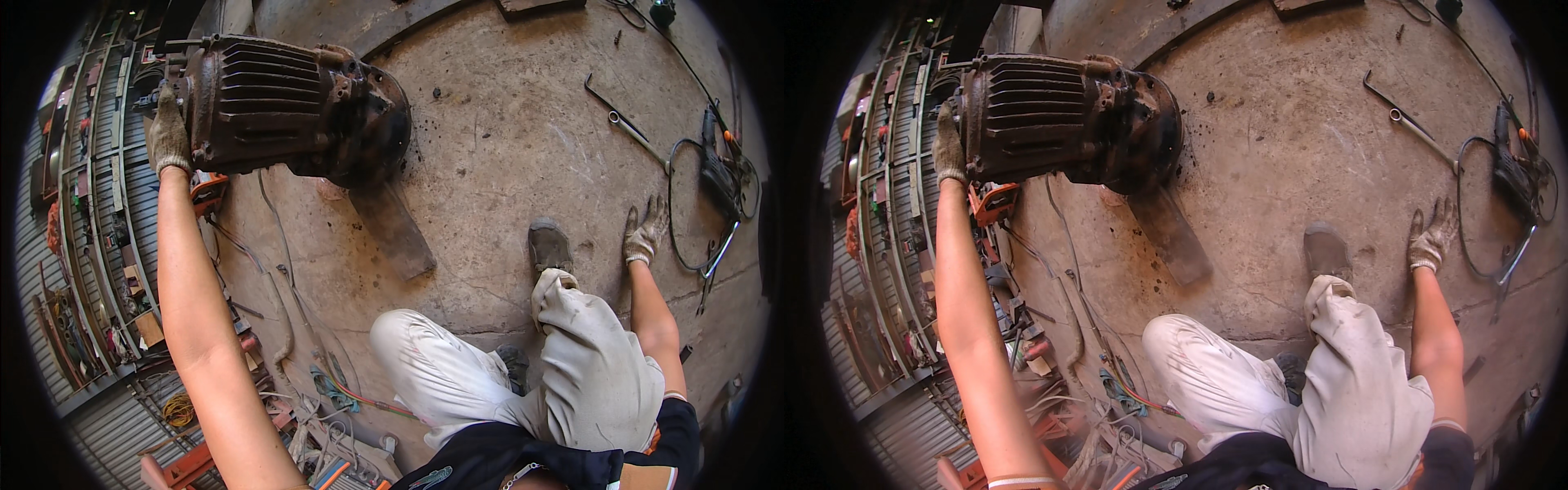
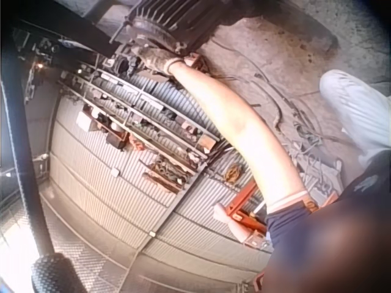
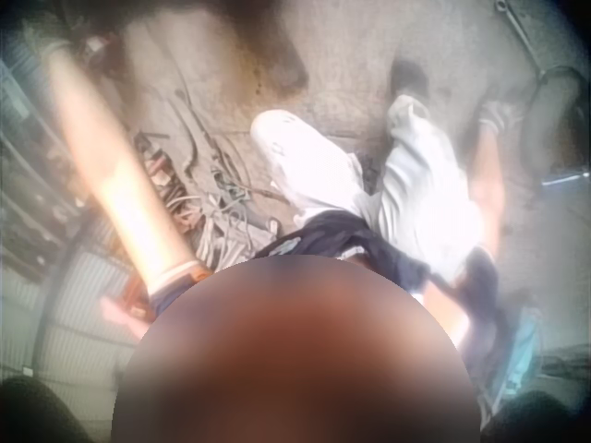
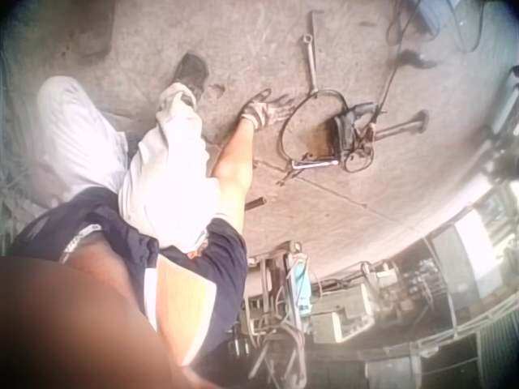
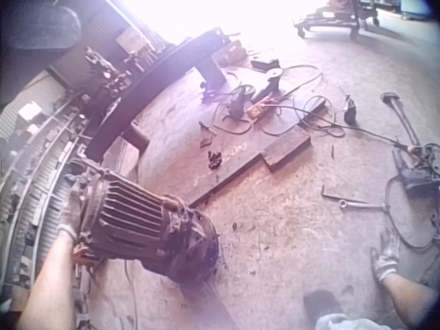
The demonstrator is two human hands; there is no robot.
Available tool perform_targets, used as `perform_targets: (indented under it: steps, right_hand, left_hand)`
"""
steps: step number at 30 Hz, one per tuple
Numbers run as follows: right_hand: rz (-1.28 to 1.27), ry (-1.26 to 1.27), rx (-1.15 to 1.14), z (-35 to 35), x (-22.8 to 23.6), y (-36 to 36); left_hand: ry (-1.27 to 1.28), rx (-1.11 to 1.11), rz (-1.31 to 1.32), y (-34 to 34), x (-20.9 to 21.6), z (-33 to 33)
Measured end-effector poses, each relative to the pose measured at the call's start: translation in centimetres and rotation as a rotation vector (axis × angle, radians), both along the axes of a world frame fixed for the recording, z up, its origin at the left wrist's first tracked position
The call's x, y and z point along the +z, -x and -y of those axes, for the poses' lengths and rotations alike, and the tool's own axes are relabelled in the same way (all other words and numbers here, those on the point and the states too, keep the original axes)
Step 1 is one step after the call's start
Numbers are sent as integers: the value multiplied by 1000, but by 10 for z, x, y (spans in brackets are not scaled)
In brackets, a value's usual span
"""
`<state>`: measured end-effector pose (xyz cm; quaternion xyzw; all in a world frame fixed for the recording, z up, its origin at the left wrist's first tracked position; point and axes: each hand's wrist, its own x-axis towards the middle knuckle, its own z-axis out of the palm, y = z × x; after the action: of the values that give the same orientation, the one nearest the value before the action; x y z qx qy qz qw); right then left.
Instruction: The person handles a large electric motor, repositions it, and uses a sledgehammer to strike it. They then use a blowtorch to heat a section of the motor while seated on the floor.
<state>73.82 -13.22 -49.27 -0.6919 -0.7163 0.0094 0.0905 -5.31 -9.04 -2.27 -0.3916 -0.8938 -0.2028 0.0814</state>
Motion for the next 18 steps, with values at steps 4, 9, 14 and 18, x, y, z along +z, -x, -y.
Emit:
perform_targets:
  steps: [4,9,14,18]
  right_hand:
    - [-8,12,1,0,1,0]
    - [2,23,7,0,1,-1]
    - [8,3,12,0,2,-1]
    - [7,36,-4,0,4,1]
  left_hand:
    - [51,68,-149,-11,3,0]
    - [127,183,-272,-28,9,-3]
    - [198,246,-318,-43,13,-3]
    - [188,251,-361,-42,11,-1]
